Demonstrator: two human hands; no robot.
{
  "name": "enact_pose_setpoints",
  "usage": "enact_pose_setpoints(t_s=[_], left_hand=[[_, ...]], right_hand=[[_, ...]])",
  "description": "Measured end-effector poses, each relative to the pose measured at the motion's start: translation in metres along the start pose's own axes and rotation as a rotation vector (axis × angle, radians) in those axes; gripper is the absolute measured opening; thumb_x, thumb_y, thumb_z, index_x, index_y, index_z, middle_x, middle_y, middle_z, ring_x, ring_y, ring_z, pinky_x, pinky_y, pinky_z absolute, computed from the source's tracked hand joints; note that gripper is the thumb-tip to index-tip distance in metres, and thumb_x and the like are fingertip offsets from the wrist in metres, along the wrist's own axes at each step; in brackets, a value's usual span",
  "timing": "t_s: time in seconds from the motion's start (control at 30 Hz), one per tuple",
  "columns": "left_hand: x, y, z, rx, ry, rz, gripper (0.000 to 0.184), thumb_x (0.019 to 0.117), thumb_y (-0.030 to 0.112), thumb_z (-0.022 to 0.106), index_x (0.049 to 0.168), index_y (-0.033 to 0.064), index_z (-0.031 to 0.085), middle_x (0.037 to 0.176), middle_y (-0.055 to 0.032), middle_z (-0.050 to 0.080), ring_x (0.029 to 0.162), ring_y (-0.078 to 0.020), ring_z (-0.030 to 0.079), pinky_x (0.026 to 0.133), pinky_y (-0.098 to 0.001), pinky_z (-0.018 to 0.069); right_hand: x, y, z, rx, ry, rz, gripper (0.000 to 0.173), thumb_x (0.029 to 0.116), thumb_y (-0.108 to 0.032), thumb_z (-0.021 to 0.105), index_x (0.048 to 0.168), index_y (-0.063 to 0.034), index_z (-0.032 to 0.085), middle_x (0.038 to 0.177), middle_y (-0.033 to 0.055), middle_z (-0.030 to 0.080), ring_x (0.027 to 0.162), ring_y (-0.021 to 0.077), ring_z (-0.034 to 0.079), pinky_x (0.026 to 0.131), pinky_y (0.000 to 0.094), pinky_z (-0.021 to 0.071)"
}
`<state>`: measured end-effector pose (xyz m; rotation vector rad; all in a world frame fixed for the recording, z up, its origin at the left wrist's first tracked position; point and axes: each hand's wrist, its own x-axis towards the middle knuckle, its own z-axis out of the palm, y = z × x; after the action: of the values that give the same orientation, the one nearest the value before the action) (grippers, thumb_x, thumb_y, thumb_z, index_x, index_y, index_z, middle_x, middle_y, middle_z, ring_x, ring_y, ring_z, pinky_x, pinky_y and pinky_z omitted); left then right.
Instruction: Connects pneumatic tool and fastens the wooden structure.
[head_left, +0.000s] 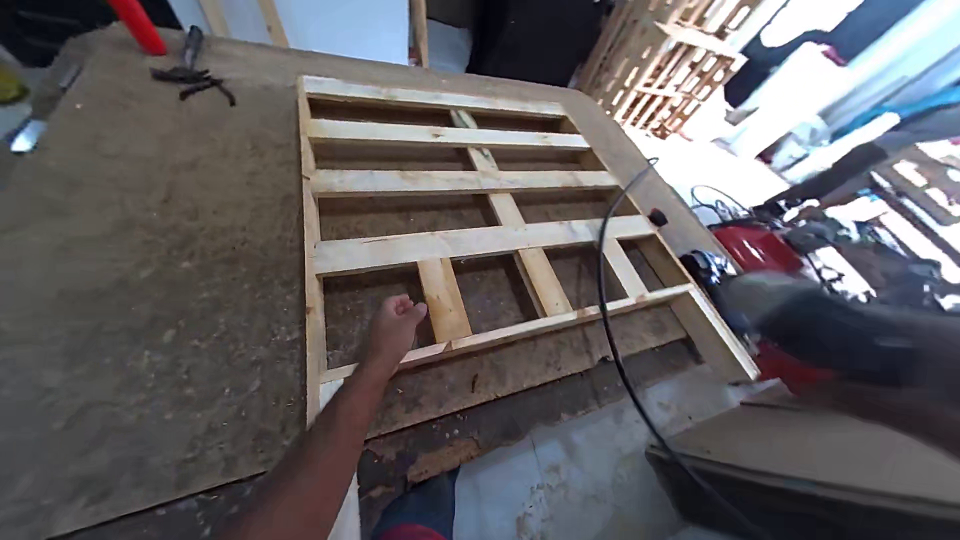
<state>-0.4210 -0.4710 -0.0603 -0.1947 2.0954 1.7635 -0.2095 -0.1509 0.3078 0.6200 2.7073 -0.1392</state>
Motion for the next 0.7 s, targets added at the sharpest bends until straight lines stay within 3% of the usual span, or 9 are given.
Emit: enact_pose_setpoints(t_s=[0.07, 0.17, 0.27, 0.43, 0.57, 0.7], left_hand=[[0.058, -0.012, 0.020, -0.257, 0.016, -0.147, 0.061, 0.1002, 0.038, 0.067, 0.145, 0.0009, 0.050, 0.139, -0.0223, 0.058, 0.127, -0.0352, 0.058, 0.105, -0.0566, 0.0487], [0.110, -0.016, 0.043, -0.584, -0.096, -0.269, 0.051, 0.1025, 0.034, 0.063, 0.143, 0.0051, 0.052, 0.127, -0.0194, 0.067, 0.114, -0.0322, 0.068, 0.095, -0.0529, 0.0575], [0.128, -0.006, 0.052, -0.649, -0.077, -0.251, 0.045, 0.1016, 0.021, 0.064, 0.143, 0.0060, 0.052, 0.120, -0.0199, 0.070, 0.105, -0.0321, 0.071, 0.090, -0.0520, 0.0597], [0.134, -0.006, 0.051, -0.608, -0.092, -0.280, 0.046, 0.0991, 0.014, 0.066, 0.142, 0.0049, 0.051, 0.120, -0.0187, 0.069, 0.107, -0.0303, 0.070, 0.091, -0.0507, 0.0587], [0.137, -0.004, 0.048, -0.704, -0.103, -0.313, 0.043, 0.0935, 0.003, 0.067, 0.135, 0.0014, 0.054, 0.113, -0.0192, 0.070, 0.098, -0.0295, 0.071, 0.085, -0.0492, 0.0603], [0.139, -0.004, 0.047, -0.728, -0.137, -0.290, 0.040, 0.0919, 0.002, 0.069, 0.131, -0.0009, 0.058, 0.113, -0.0189, 0.071, 0.100, -0.0290, 0.071, 0.088, -0.0475, 0.0605]], right_hand=[[0.090, -0.026, 0.027, -0.123, -0.206, -0.083, 0.025, 0.0851, -0.041, 0.082, 0.096, -0.0220, 0.069, 0.073, 0.0009, 0.067, 0.065, 0.0196, 0.066, 0.058, 0.0472, 0.0554], [0.181, -0.087, 0.053, -0.230, -0.443, -0.262, 0.028, 0.0883, -0.049, 0.077, 0.087, -0.0225, 0.067, 0.069, -0.0032, 0.062, 0.063, 0.0134, 0.061, 0.058, 0.0394, 0.0526], [0.248, -0.141, 0.057, -0.332, -0.475, -0.537, 0.018, 0.0899, -0.040, 0.075, 0.091, -0.0234, 0.069, 0.071, -0.0044, 0.062, 0.064, 0.0122, 0.060, 0.058, 0.0394, 0.0521], [0.353, -0.210, 0.082, -0.356, -0.532, -0.837, 0.015, 0.0864, -0.026, 0.080, 0.095, -0.0175, 0.070, 0.076, -0.0021, 0.065, 0.067, 0.0124, 0.062, 0.062, 0.0387, 0.0527], [0.407, -0.247, 0.110, -0.254, -0.629, -0.908, 0.013, 0.0847, -0.018, 0.081, 0.091, -0.0138, 0.070, 0.077, -0.0001, 0.066, 0.069, 0.0126, 0.063, 0.064, 0.0374, 0.0532], [0.425, -0.270, 0.118, -0.208, -0.715, -0.817, 0.011, 0.0861, -0.014, 0.079, 0.089, -0.0119, 0.069, 0.070, 0.0024, 0.065, 0.057, 0.0137, 0.061, 0.055, 0.0361, 0.0522]])
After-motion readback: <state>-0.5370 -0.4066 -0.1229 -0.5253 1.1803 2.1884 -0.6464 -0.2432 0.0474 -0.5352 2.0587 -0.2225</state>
